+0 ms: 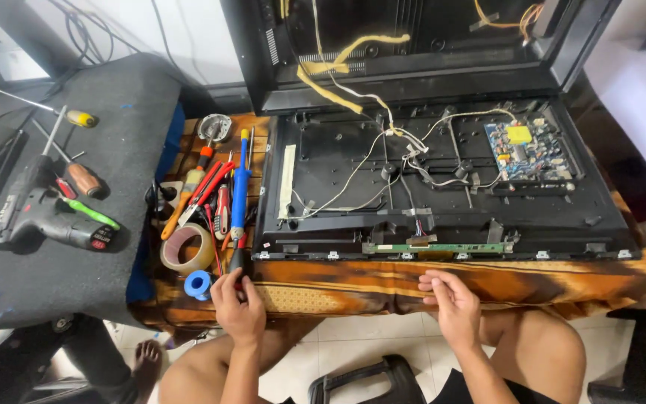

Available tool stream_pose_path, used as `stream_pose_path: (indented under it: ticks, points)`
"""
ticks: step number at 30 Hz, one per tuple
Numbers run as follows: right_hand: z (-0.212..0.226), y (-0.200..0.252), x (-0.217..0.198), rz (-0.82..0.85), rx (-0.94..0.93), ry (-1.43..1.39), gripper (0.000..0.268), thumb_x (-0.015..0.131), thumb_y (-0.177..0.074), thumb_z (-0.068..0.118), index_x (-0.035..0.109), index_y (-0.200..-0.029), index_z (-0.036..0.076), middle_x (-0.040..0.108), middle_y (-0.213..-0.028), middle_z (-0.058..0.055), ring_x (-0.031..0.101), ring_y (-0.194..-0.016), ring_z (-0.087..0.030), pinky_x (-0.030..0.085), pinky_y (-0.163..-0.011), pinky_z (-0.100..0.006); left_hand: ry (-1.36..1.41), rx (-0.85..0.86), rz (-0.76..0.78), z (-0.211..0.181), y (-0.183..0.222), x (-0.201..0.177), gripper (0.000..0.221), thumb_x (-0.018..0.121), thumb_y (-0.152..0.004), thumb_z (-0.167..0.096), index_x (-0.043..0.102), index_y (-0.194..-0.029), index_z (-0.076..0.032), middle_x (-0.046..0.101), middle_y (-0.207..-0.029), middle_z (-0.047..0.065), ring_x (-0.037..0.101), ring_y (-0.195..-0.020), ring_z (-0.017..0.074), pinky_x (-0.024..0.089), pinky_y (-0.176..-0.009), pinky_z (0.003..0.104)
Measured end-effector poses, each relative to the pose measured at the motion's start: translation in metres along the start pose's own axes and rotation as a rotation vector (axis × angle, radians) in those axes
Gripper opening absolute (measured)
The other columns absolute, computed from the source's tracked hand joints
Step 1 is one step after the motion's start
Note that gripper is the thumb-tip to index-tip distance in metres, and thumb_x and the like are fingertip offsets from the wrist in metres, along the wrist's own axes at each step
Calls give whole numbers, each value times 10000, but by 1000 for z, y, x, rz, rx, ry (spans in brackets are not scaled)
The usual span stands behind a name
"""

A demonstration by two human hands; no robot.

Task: Disassembling a television and repairing internal components using hand tools

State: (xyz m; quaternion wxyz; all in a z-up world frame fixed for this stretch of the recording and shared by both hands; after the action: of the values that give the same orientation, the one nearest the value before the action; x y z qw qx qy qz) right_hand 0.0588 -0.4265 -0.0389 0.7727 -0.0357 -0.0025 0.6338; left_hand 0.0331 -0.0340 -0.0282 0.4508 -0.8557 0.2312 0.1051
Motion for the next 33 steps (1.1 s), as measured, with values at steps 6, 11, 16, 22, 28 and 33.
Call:
stream_pose_path:
  ticks: [6,11,16,22,28,33]
  points:
    - [0,-3,-2,5,41,-5,270,532,-1024,92,695,-1190,-47,768,-1055,-191,776,-908,-247,662,-599,-293,-14,6,-22,-2,0,2,196,688,-975,-55,732,-1163,-90,634,-1119,87,555,-686,167,480,-613,307]
    - [1,-1,-3,17,-12,-17,271,538,-1016,114,700,-1177,-32,778,-1032,-175,788,-906,-236,662,-564,-278,-30,-4,-28,-1,3,2,201,706,-976,-32,740,-1170,-70,630,-1135,101,556,-688,167,483,-625,307]
    - [2,-2,-4,13,37,-4,277,538,-1012,130,709,-1170,-21,787,-1039,-170,791,-918,-232,660,-555,-286,-26,5,-28,-1,2,4,190,701,-978,-19,742,-1160,-55,627,-1126,109,524,-648,155,464,-592,289]
    - [5,1,-1,-6,31,27,272,535,-1012,109,716,-1170,-17,790,-1034,-163,792,-914,-226,654,-549,-283,-45,2,-28,2,4,5,185,704,-981,-24,742,-1156,-72,628,-1123,90,475,-588,133,456,-591,283]
    - [10,-2,1,-12,46,68,263,541,-1005,108,728,-1152,-3,797,-1032,-159,797,-893,-222,649,-531,-279,-40,38,-61,3,5,10,177,693,-973,9,749,-1126,-62,635,-1115,95,474,-579,131,453,-581,279]
    - [49,-45,8,242,-368,308,222,577,-996,61,712,-1173,49,805,-890,-66,789,-721,-126,694,-626,-166,-73,84,-66,6,7,11,175,687,-980,-2,754,-1125,-75,649,-1130,105,600,-729,182,499,-629,309]
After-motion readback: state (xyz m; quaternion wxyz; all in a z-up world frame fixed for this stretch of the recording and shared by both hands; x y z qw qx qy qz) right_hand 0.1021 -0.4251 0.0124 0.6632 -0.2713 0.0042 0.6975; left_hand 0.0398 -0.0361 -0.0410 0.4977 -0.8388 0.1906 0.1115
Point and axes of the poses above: each hand's wrist, its own y-axis away from the middle knuckle, its own x-axis out of the palm, z = x × y, the point moved 2 cm from there along -y, towards the middle knuckle
